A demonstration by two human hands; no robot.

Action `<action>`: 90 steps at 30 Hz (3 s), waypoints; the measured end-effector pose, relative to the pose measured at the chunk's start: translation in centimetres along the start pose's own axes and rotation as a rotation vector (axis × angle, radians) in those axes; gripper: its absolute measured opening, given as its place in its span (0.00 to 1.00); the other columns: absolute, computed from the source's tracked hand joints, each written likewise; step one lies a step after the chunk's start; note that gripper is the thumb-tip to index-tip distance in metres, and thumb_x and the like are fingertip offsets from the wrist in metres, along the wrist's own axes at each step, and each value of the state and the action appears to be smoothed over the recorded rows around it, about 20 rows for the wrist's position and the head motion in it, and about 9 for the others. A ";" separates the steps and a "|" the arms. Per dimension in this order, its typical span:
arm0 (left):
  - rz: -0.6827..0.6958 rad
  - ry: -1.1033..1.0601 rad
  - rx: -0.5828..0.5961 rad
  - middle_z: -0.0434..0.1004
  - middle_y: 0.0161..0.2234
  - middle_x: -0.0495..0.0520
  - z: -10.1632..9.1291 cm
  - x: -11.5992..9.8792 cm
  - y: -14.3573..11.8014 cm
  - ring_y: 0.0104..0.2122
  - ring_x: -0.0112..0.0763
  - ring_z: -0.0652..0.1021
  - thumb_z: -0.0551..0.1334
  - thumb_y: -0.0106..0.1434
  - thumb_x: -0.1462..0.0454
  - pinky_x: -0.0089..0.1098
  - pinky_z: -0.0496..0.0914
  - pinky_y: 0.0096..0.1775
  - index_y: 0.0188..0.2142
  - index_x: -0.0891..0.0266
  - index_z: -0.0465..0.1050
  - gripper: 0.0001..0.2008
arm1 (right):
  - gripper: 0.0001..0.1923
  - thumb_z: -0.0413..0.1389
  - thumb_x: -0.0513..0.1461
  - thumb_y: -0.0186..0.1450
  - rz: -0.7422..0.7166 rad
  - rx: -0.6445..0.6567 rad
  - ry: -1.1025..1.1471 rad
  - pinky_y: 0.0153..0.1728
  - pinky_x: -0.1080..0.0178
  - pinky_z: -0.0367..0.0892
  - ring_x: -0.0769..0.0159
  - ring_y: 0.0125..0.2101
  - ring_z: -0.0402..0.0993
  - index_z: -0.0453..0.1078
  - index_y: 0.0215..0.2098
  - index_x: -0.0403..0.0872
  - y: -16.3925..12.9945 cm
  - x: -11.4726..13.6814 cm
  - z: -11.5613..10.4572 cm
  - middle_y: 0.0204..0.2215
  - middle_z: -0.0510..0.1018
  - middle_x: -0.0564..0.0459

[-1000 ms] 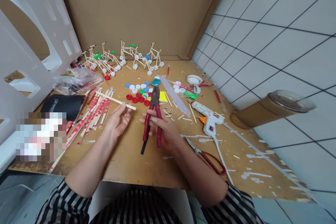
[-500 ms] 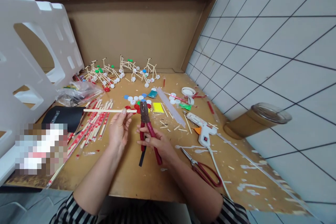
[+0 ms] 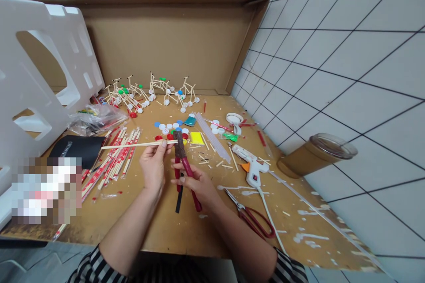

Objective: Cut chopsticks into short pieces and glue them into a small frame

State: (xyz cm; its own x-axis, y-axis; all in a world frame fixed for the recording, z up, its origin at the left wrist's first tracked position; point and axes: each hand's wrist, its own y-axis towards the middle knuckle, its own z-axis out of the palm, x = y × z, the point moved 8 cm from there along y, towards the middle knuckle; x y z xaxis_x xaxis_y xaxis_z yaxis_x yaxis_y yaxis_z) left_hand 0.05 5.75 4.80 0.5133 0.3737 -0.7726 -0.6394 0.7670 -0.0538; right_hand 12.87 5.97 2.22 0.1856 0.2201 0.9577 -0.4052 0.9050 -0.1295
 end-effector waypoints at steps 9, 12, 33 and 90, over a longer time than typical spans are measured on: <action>0.182 0.332 0.249 0.78 0.29 0.51 0.1 -1.1 -0.3 0.32 0.28 0.76 0.68 0.47 0.63 0.29 0.70 0.36 0.27 0.60 0.78 0.07 | 0.12 0.55 0.35 0.46 0.013 -0.034 -0.079 0.24 0.67 0.67 0.75 0.20 0.68 0.73 0.30 0.46 0.1 0.2 -0.6 0.30 0.76 0.55; 0.056 0.336 0.465 0.80 0.34 0.54 1.0 -0.8 -0.4 0.33 0.31 0.78 0.69 0.44 0.64 0.30 0.71 0.37 0.32 0.60 0.78 0.12 | 0.11 0.55 0.36 0.45 0.029 -0.044 -0.085 0.20 0.68 0.65 0.74 0.17 0.68 0.72 0.29 0.46 0.3 0.4 -1.2 0.23 0.73 0.58; -0.680 0.035 0.441 0.76 0.20 0.52 0.5 6.5 1.3 0.19 0.24 0.76 0.70 0.43 0.61 0.20 0.69 0.20 0.28 0.65 0.73 0.13 | 0.10 0.57 0.38 0.47 0.130 -0.093 -0.044 0.20 0.67 0.66 0.74 0.18 0.65 0.71 0.29 0.45 2.0 -0.9 -3.2 0.21 0.71 0.58; -0.351 0.502 0.565 0.68 0.12 0.46 0.2 -0.5 0.5 0.10 0.15 0.57 0.71 0.37 0.54 0.23 0.47 0.15 0.24 0.64 0.74 0.18 | 0.18 0.50 0.31 0.50 -0.295 0.227 -0.627 0.42 0.60 0.64 0.60 0.41 0.70 0.73 0.36 0.49 -0.6 3.8 0.3 0.41 0.74 0.52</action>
State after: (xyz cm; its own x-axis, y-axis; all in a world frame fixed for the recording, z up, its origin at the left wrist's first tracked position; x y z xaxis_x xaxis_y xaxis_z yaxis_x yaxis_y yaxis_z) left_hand -0.43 6.05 5.32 0.2276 -0.1103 -0.9675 -0.0375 0.9918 -0.1219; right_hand 13.56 6.16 6.02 -0.2050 -0.3328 0.9205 -0.6055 0.7820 0.1479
